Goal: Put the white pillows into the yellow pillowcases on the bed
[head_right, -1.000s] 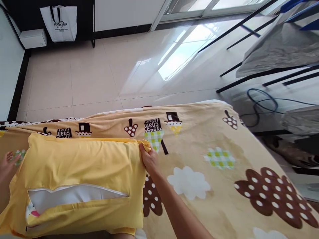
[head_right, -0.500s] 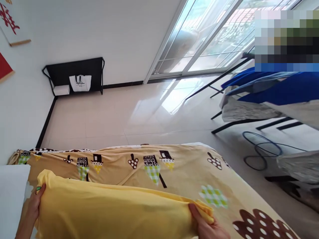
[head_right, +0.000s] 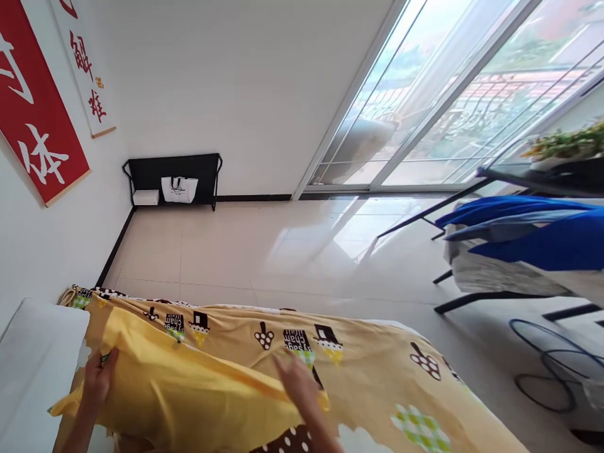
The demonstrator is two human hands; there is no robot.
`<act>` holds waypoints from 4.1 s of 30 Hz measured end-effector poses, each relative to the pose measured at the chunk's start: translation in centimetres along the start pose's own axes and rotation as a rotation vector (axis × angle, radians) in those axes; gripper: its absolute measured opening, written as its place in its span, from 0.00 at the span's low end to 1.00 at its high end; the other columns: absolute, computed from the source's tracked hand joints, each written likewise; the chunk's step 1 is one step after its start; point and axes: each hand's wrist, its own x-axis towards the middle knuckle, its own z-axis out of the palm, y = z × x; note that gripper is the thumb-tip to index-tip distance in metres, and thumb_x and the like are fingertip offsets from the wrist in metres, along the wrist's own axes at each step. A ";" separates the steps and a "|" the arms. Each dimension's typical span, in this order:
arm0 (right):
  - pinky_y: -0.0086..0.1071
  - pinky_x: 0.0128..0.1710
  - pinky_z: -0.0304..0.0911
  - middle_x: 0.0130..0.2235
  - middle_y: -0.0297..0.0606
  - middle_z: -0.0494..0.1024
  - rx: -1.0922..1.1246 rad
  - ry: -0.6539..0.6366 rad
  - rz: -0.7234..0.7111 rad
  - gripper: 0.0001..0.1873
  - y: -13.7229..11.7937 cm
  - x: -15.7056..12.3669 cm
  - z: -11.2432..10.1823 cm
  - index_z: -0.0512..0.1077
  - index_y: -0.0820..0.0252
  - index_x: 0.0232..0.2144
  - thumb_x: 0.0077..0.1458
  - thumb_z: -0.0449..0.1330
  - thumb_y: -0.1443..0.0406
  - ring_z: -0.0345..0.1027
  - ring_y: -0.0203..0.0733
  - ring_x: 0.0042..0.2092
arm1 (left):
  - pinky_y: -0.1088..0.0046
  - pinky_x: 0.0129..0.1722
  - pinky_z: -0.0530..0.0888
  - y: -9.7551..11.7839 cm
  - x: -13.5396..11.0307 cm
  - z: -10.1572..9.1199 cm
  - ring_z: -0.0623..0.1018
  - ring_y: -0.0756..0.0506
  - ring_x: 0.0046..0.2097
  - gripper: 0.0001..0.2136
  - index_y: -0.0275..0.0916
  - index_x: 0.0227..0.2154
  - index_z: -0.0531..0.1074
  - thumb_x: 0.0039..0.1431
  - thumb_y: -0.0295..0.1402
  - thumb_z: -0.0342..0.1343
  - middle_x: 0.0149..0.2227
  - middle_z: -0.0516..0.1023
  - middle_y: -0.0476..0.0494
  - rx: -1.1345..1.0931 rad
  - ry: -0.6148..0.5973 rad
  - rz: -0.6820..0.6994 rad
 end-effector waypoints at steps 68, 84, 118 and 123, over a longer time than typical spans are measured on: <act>0.31 0.27 0.64 0.26 0.37 0.76 0.453 -0.391 -0.173 0.07 -9.4 -12.8 3.2 0.71 0.58 0.23 0.43 0.62 0.61 0.68 0.41 0.29 | 0.81 0.29 0.61 4.7 0.3 10.2 0.64 0.55 0.28 0.17 0.37 0.26 0.67 0.44 0.42 0.68 0.26 0.65 0.55 -0.388 -0.891 -0.450; 0.36 0.36 0.63 0.26 0.35 0.75 0.314 -0.164 -0.526 0.14 -10.9 -13.4 2.0 0.70 0.55 0.21 0.54 0.62 0.57 0.68 0.41 0.31 | 0.74 0.34 0.60 5.6 1.0 10.6 0.66 0.47 0.31 0.11 0.41 0.19 0.67 0.52 0.38 0.56 0.23 0.68 0.49 0.325 -0.857 0.201; 0.30 0.29 0.51 0.18 0.29 0.60 -0.104 -0.337 -0.397 0.30 -18.4 0.0 4.0 0.62 0.58 0.16 0.56 0.51 0.43 0.55 0.34 0.25 | 0.62 0.42 0.69 -4.8 0.2 -1.1 0.76 0.37 0.41 0.17 0.39 0.41 0.72 0.59 0.45 0.46 0.34 0.76 0.38 0.592 -0.110 0.198; 0.43 0.56 0.50 0.52 0.42 0.74 -0.191 -0.406 -0.593 0.25 -15.0 1.3 7.8 0.63 0.53 0.58 0.64 0.46 0.51 0.63 0.46 0.55 | 0.68 0.41 0.70 -8.9 1.0 1.1 0.74 0.41 0.43 0.20 0.41 0.40 0.70 0.55 0.52 0.50 0.37 0.75 0.42 0.240 -0.091 -0.160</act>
